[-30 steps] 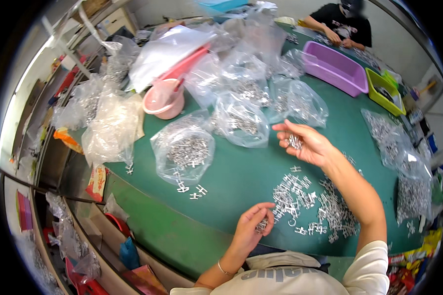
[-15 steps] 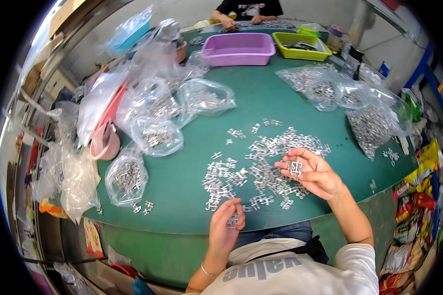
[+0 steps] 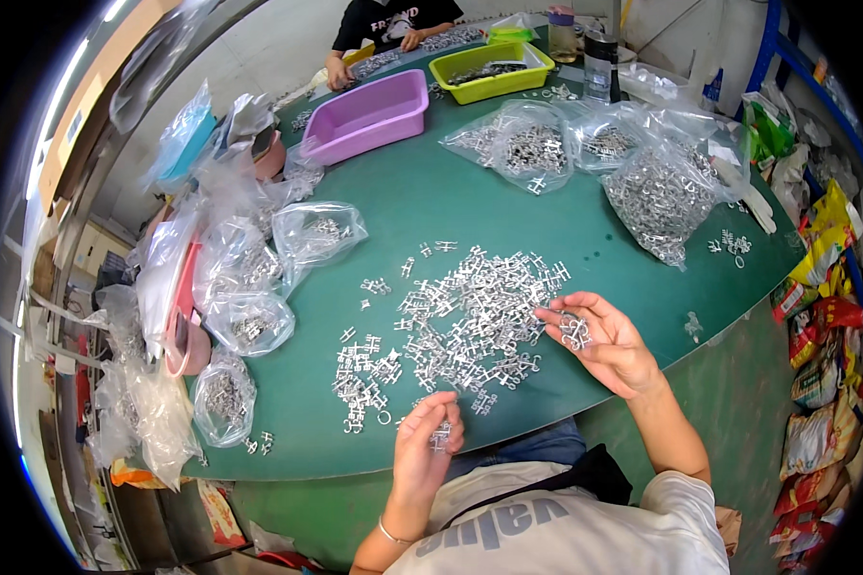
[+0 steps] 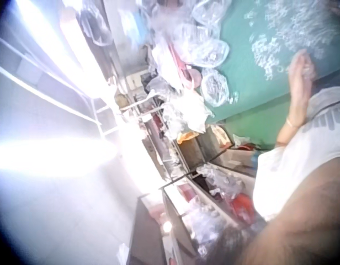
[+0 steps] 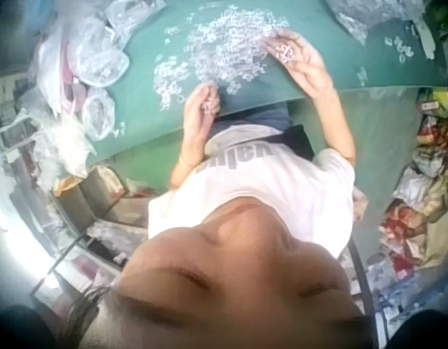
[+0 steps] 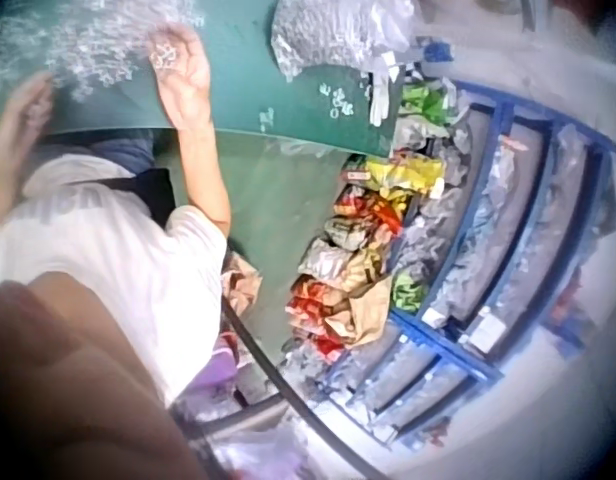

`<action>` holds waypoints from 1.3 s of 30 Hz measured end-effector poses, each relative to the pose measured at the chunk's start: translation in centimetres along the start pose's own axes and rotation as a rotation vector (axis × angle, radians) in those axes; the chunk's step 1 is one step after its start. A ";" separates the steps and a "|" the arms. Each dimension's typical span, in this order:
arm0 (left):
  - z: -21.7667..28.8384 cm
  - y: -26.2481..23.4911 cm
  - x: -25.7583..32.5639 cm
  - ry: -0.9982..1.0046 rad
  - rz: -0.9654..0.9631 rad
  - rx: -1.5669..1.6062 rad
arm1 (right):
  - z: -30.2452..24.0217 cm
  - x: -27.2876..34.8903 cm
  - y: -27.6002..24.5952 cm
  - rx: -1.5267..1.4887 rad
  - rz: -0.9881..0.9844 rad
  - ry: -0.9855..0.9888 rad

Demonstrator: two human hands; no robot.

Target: The person sorts and organizes small silver metal components on a green work table, picking them up from a pile and placing them into different plastic bags and containers.

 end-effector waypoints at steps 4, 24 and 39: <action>-1.3 2.0 -1.2 -0.053 -0.036 -0.077 | -0.8 0.4 -1.3 0.062 -0.011 -0.059; -7.1 11.4 -7.9 -0.096 -0.094 -0.293 | 0.0 1.4 -4.0 0.730 0.369 -0.223; -3.4 11.0 -5.4 0.446 -0.209 -1.231 | 2.4 1.3 -1.4 0.642 0.189 0.076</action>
Point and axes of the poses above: each hand's wrist, its own x-axis away from the middle knuckle, its own y-axis out of the palm, z = x × y, the point moved 6 cm from there along -x, towards the middle knuckle, and after that the axes turned 4 degrees about z, right-handed, at the moved point
